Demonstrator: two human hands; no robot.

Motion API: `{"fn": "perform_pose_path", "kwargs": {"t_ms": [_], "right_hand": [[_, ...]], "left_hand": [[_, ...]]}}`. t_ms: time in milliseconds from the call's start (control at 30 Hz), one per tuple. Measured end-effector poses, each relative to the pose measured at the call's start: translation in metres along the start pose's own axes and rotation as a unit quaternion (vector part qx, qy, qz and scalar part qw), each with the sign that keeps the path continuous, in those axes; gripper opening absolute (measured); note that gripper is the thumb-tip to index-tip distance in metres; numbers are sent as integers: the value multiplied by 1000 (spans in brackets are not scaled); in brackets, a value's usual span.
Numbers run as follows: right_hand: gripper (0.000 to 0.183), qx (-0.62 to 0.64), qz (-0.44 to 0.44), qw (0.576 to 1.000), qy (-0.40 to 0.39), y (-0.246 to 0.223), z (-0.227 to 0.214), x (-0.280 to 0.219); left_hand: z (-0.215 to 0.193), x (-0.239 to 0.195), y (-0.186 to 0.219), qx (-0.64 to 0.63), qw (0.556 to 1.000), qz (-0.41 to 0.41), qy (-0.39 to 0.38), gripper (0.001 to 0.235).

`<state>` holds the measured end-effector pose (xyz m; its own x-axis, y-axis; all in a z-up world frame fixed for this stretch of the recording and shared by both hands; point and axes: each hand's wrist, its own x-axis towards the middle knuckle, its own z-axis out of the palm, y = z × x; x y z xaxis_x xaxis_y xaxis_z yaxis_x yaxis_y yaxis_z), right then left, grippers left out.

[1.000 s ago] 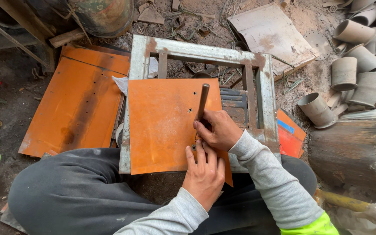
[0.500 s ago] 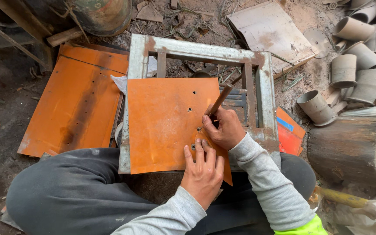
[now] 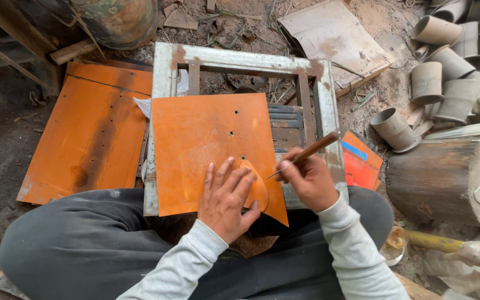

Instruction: The person uses a small curved template and a pointed awl to mark and punch holes in an orange sheet. They repeatedly position the template, trace its outline, and punch holes at marked points, then remove the template and repeat the process on the same sheet.

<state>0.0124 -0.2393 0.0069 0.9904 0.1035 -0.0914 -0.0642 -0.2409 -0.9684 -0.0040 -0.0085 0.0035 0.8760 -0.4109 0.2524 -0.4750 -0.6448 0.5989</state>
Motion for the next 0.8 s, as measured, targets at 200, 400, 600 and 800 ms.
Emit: {"fn": "perform_pose_path", "kwargs": {"t_ms": [200,400,600,800], "right_hand": [[14,-88,19,994,-61,-24,44,-12],[13,-102,19,991,-79,-40,51,-7],[12,-131,33,986,-97,-42,52,-3],[13,-157,25,983,-95,-43,52,-1]], "left_hand": [[7,-9,-5,-25,999,-11,20,88],[10,-11,-8,-20,1000,-16,8,93],[10,-11,-9,-26,999,-27,-4,100],[10,-11,-8,-28,999,-37,-3,102]]}}
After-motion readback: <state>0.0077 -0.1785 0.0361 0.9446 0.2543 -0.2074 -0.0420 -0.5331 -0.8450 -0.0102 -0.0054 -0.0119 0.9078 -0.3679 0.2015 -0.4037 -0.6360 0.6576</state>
